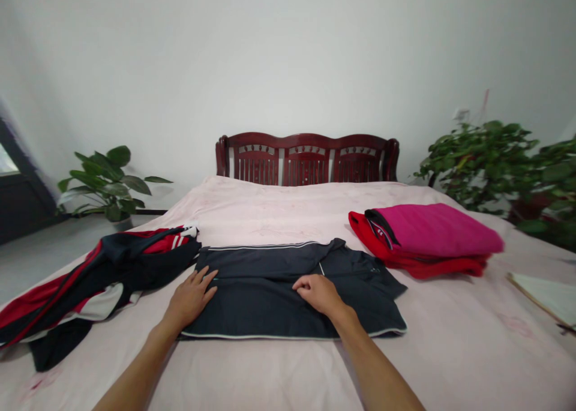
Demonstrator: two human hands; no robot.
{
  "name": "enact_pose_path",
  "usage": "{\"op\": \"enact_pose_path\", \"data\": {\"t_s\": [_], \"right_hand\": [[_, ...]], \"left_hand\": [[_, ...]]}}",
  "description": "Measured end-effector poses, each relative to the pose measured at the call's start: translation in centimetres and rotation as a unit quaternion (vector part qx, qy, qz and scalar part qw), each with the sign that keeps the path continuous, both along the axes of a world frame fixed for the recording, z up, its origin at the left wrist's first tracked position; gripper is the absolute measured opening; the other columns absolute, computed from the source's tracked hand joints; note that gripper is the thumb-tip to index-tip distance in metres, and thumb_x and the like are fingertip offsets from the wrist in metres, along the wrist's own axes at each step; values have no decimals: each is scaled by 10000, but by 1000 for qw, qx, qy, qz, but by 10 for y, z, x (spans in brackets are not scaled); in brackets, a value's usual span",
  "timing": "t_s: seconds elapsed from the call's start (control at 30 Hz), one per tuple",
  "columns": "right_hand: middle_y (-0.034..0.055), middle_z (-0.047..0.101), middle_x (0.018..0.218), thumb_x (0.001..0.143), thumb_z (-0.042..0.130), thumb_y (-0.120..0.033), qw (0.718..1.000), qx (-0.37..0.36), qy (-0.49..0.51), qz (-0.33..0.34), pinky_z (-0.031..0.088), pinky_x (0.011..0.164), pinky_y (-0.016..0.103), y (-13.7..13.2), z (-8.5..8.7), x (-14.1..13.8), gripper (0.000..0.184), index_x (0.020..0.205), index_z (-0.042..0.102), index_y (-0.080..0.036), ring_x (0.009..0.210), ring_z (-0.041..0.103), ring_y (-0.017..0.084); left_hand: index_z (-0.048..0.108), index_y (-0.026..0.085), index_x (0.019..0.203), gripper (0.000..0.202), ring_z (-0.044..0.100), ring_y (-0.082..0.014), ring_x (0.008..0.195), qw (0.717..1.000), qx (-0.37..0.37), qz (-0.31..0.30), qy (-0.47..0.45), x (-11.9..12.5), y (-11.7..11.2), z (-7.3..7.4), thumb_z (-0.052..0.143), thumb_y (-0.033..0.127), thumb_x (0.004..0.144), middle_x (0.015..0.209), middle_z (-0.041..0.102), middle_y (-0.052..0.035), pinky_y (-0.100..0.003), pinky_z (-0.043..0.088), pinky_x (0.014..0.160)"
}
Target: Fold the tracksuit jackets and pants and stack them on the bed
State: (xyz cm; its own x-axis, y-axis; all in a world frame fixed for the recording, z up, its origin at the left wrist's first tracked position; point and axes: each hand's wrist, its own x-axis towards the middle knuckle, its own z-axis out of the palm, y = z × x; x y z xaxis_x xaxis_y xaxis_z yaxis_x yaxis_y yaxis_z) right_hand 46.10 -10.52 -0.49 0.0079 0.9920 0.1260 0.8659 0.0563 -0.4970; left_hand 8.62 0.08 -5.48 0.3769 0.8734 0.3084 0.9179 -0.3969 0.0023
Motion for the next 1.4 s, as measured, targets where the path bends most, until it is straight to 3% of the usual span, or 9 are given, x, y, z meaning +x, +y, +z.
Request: {"op": "enact_pose_path", "data": {"t_s": [0.17, 0.33, 0.57, 0.7, 0.9, 1.1, 1.2, 1.27, 1.4], "right_hand": [[-41, 702, 741, 718, 686, -273, 998, -47, 14, 36, 329, 569, 218, 0, 8, 12, 160, 872, 729, -265, 681, 616, 128], [-36, 713, 791, 741, 688, -246, 997, -18, -61, 51, 350, 628, 233, -7, 12, 10, 152, 888, 715, -277, 758, 633, 147], [29, 746, 899, 818, 564, -202, 983, 5, -186, -10, 391, 685, 261, -11, 12, -12, 161, 844, 718, -242, 842, 677, 194], [53, 747, 901, 855, 508, -199, 981, 14, -190, -40, 392, 695, 265, -8, 11, -12, 201, 865, 707, -226, 849, 681, 199], [29, 746, 894, 925, 440, -265, 977, 9, -156, -147, 389, 648, 265, 0, 11, -4, 249, 907, 687, -253, 816, 686, 193], [69, 726, 988, 973, 366, -262, 970, 29, -151, -188, 432, 696, 276, 0, 4, 2, 306, 973, 669, -223, 871, 676, 196], [88, 685, 1169, 972, 381, -263, 972, 118, -144, -145, 450, 889, 302, -5, 1, -2, 307, 1093, 659, -211, 1083, 618, 207], [111, 559, 1400, 957, 424, -287, 973, 160, -150, -78, 365, 1073, 361, -7, -3, -9, 385, 1288, 585, -174, 1303, 482, 237], [94, 339, 1577, 970, 397, -429, 981, 88, -169, 44, 201, 1193, 448, -3, -15, -21, 599, 1502, 370, -155, 1467, 256, 249]], "left_hand": [[535, 260, 1405, 504, 483, -303, 1329, 1000, -1, 0, -2, 0, 0, -1, 450, 414, 933, 1500, 482, -94, -441, 376, 1100], [522, 265, 1417, 510, 483, -316, 1328, 1000, -1, 4, 6, 0, -1, -1, 453, 412, 934, 1499, 482, -93, -453, 395, 1083], [522, 254, 1417, 508, 484, -319, 1330, 1000, -7, 6, 19, 0, 1, 0, 459, 402, 935, 1502, 478, -107, -454, 406, 1077], [539, 259, 1402, 501, 489, -303, 1328, 1000, 2, 3, 2, -1, 1, -2, 483, 404, 926, 1494, 490, -96, -442, 384, 1101], [533, 254, 1408, 508, 483, -316, 1331, 1000, 6, 4, 10, 0, 0, -1, 470, 417, 931, 1497, 484, -105, -451, 388, 1095], [534, 245, 1408, 513, 485, -320, 1329, 1000, 1, -2, 2, 1, -1, 1, 465, 417, 929, 1493, 487, -118, -458, 386, 1095], [546, 246, 1397, 513, 486, -319, 1328, 1000, 3, -1, -14, 1, 0, -2, 479, 420, 920, 1489, 493, -112, -457, 381, 1098], [554, 252, 1389, 511, 480, -319, 1333, 1000, 5, 1, -25, 0, 0, -4, 487, 426, 913, 1487, 497, -105, -463, 376, 1102], [561, 245, 1384, 522, 462, -329, 1348, 998, -8, -11, -57, 1, 1, -6, 499, 425, 898, 1485, 498, -111, -478, 351, 1121]]}}
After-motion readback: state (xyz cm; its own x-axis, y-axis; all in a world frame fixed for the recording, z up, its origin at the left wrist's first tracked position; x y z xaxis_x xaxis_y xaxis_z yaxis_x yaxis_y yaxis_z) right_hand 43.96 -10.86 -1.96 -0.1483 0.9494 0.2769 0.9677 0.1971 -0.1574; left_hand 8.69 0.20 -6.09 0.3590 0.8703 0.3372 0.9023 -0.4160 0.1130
